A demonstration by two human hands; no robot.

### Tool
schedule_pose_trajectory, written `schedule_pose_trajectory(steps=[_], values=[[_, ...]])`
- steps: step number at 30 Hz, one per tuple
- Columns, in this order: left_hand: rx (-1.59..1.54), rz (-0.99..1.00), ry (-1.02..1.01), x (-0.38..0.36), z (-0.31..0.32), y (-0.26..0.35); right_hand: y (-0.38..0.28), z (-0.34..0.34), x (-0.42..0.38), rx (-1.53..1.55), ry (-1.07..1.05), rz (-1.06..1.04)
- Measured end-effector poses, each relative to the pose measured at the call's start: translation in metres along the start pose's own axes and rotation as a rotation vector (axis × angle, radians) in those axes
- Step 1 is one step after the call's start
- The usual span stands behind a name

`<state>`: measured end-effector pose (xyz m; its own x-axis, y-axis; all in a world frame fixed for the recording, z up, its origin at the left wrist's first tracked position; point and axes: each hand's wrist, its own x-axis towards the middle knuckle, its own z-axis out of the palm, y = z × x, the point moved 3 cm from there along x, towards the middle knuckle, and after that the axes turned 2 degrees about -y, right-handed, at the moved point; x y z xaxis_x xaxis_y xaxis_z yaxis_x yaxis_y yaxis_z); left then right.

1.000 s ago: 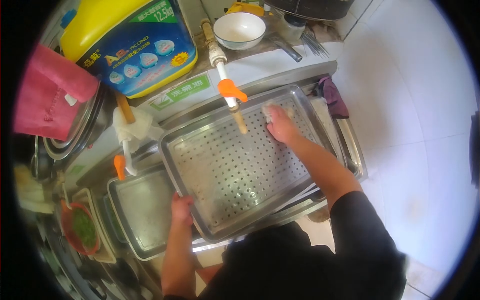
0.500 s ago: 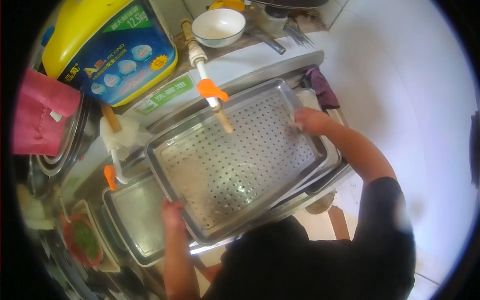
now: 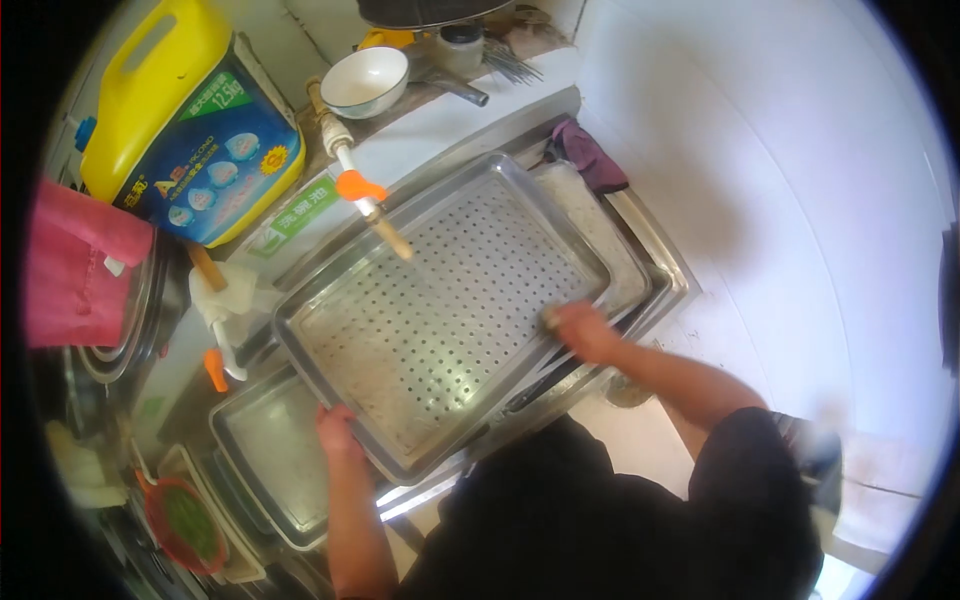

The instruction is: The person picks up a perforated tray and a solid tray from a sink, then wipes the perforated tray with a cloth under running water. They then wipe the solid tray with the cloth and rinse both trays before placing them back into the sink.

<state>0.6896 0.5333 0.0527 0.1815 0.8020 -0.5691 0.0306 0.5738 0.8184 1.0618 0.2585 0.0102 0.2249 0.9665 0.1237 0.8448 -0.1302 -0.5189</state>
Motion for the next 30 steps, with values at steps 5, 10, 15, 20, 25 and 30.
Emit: schedule_pose_trajectory(steps=[5, 10, 15, 20, 25, 30], values=[[0.035, -0.001, -0.016, 0.002, -0.002, 0.003, -0.124, 0.031, 0.02, 0.306, -0.264, -0.134], [0.026, 0.012, 0.048, 0.004, -0.009, 0.0, -0.047, 0.025, -0.001, 0.111, -0.318, -0.262], [0.027, 0.036, 0.14, 0.01, -0.017, -0.005, 0.068, -0.051, -0.01, -0.367, -0.443, -0.01], [-0.016, -0.02, 0.08, 0.0, -0.004, 0.01, 0.071, -0.105, -0.015, -0.09, -0.179, 0.298], [-0.019, -0.082, -0.08, -0.002, -0.012, 0.011, 0.118, -0.104, -0.003, 0.207, 0.245, 0.723], [0.025, -0.096, -0.12, 0.012, -0.04, -0.004, 0.067, -0.135, 0.021, 0.924, 0.115, 1.024]])
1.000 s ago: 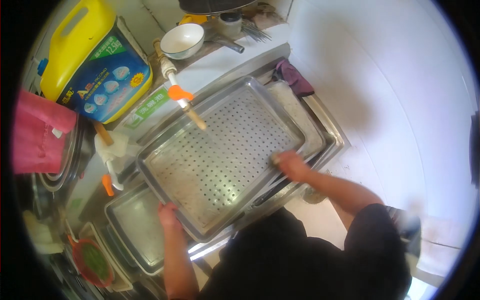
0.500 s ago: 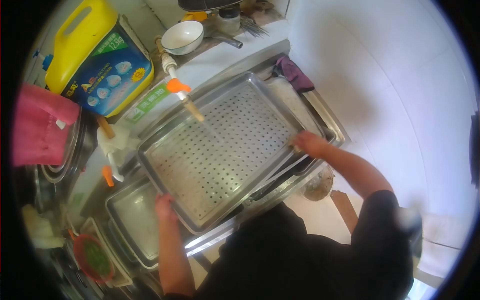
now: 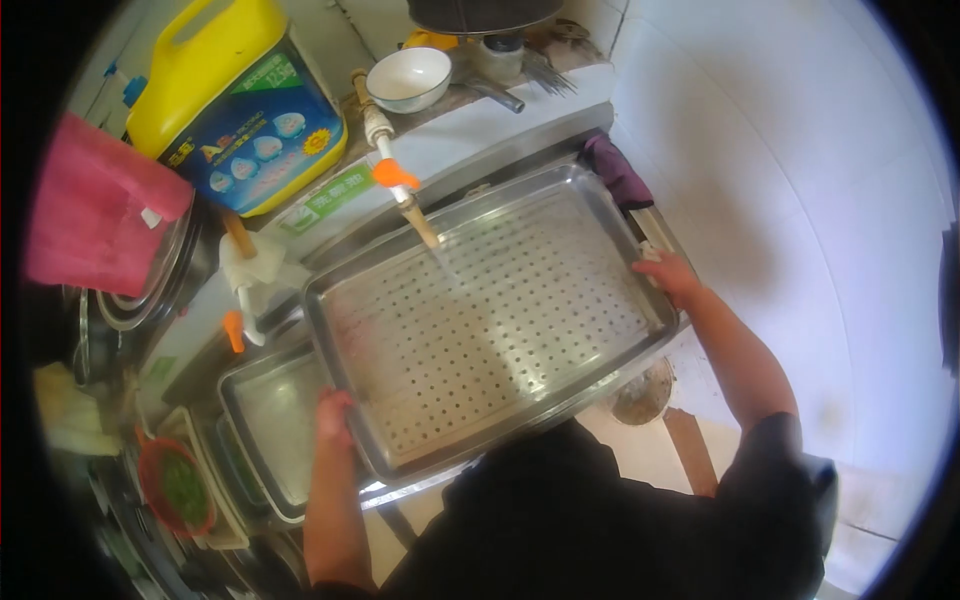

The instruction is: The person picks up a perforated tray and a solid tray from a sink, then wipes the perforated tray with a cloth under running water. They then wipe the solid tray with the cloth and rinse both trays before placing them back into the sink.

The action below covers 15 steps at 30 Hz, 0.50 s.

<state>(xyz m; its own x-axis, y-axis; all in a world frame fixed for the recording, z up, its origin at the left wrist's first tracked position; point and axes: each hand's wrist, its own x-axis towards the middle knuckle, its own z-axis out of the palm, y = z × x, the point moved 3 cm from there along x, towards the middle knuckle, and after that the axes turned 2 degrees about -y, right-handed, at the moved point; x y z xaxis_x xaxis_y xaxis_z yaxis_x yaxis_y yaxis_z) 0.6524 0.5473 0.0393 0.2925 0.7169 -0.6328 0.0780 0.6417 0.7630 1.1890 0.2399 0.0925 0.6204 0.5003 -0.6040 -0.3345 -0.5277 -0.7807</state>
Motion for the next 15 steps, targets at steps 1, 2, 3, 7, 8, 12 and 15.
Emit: schedule_pose_trajectory(steps=[1, 2, 3, 7, 8, 12, 15], values=[[0.011, 0.03, -0.023, -0.006, 0.002, 0.006, 0.004, -0.012, 0.006, -0.027, 0.073, 0.0], [0.004, 0.037, -0.004, -0.009, 0.007, 0.007, 0.008, -0.032, 0.013, -0.054, 0.142, -0.005], [-0.009, -0.005, 0.01, -0.016, 0.035, 0.015, -0.003, -0.043, 0.009, -0.073, 0.08, -0.076], [0.013, -0.049, -0.288, -0.002, 0.097, 0.019, -0.073, -0.079, -0.056, -0.172, 0.268, -0.225], [0.059, -0.001, -0.351, -0.001, 0.116, 0.021, -0.09, -0.08, -0.077, -0.169, 0.377, -0.226], [0.174, 0.031, -0.391, 0.017, 0.164, 0.01, -0.121, -0.135, -0.1, -0.276, 0.36, -0.295], [0.243, -0.089, -0.376, 0.037, 0.185, -0.017, -0.143, -0.152, -0.12, -0.336, 0.376, -0.268]])
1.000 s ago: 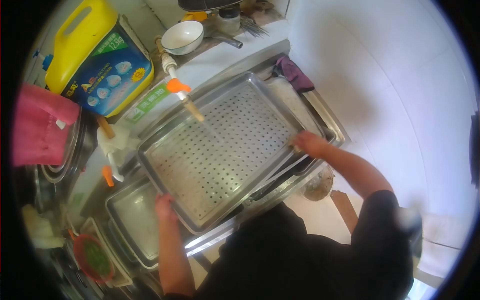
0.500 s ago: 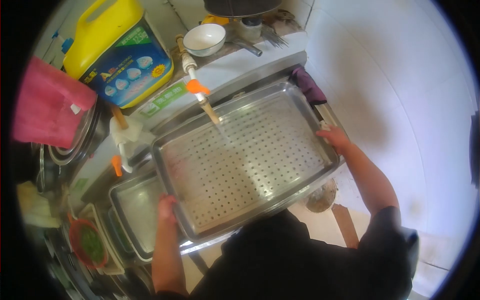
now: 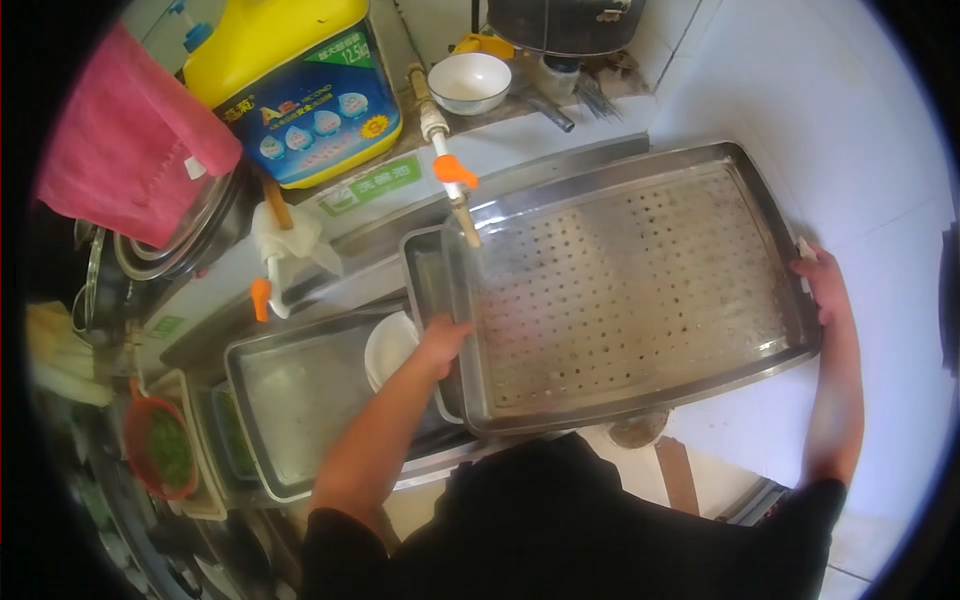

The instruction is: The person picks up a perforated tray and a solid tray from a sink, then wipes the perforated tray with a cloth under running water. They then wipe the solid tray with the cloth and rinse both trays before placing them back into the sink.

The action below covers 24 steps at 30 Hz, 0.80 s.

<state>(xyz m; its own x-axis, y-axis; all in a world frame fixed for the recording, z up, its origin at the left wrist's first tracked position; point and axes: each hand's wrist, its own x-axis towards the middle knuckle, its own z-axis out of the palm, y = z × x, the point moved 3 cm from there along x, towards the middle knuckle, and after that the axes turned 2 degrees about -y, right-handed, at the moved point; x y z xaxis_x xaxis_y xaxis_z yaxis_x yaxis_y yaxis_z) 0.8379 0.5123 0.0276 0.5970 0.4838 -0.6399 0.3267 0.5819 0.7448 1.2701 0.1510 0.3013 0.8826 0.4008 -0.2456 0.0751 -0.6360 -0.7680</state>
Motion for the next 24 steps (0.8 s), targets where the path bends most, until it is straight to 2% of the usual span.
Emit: schedule_pose_trajectory(steps=[2, 8, 11, 15, 17, 18, 20, 24], values=[[0.141, -0.076, 0.028, 0.025, 0.002, -0.023, 0.001, -0.012, 0.002, -0.102, 0.026, 0.042], [0.037, -0.204, 0.005, 0.024, 0.023, -0.028, -0.012, -0.018, -0.019, -0.203, 0.029, 0.114], [0.128, -0.163, 0.109, 0.044, 0.023, -0.041, 0.003, -0.028, -0.023, -0.223, 0.097, 0.038], [0.247, -0.061, 0.223, 0.061, 0.031, -0.017, -0.002, -0.029, -0.046, -0.177, 0.146, 0.032], [0.591, -0.035, 0.27, 0.074, 0.025, -0.005, -0.021, -0.015, -0.068, -0.089, 0.064, 0.019], [0.592, -0.033, 0.269, 0.075, 0.025, 0.003, -0.019, -0.012, -0.074, -0.087, 0.067, 0.019], [1.014, 0.043, 0.277, 0.076, 0.026, 0.023, -0.015, -0.009, -0.085, 0.011, 0.114, -0.078], [1.169, 0.086, 0.273, 0.094, 0.024, 0.047, -0.016, -0.003, -0.104, -0.042, 0.138, -0.068]])
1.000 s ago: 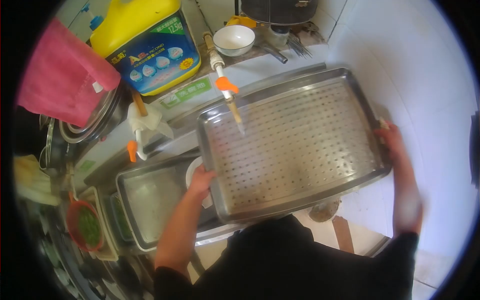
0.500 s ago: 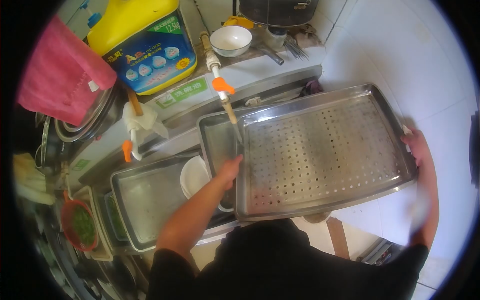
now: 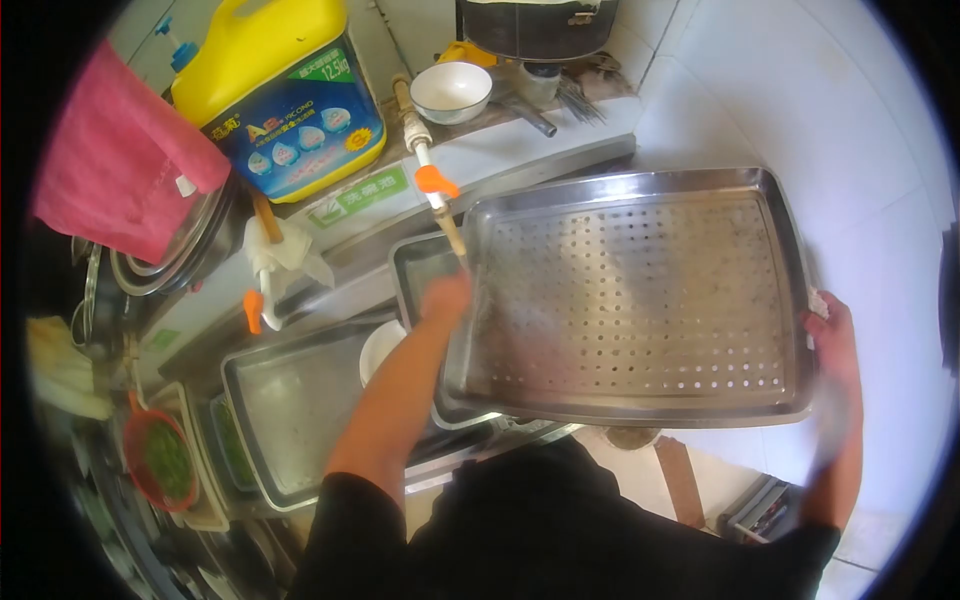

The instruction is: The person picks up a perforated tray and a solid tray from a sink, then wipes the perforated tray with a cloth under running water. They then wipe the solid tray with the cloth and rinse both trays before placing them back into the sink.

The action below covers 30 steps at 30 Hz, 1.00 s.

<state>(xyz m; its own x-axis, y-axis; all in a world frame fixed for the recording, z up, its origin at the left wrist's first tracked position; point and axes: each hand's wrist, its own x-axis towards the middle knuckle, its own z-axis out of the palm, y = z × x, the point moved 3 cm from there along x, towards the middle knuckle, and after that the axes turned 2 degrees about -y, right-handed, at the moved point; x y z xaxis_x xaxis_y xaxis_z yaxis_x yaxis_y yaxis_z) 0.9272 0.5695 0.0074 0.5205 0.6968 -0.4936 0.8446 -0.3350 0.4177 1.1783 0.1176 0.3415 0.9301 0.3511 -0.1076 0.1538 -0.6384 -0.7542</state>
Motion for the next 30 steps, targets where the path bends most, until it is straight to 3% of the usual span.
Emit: schedule_pose_trajectory(steps=[2, 5, 15, 27, 30], values=[[0.0, -0.111, 0.081, -0.011, -0.026, 0.016, 0.004, 0.002, -0.005, 0.042, -0.024, -0.029], [0.06, -0.126, 0.175, -0.036, -0.056, 0.045, -0.004, 0.005, -0.013, 0.065, -0.036, -0.014], [0.098, -0.029, 0.161, -0.024, -0.071, 0.054, 0.002, 0.006, -0.018, 0.024, -0.05, 0.022], [0.246, -0.089, -0.019, -0.019, -0.051, 0.046, 0.007, 0.009, -0.024, 0.075, -0.046, 0.062], [0.265, -0.011, -0.041, -0.021, -0.048, 0.044, 0.013, 0.008, -0.022, 0.09, -0.055, 0.065]])
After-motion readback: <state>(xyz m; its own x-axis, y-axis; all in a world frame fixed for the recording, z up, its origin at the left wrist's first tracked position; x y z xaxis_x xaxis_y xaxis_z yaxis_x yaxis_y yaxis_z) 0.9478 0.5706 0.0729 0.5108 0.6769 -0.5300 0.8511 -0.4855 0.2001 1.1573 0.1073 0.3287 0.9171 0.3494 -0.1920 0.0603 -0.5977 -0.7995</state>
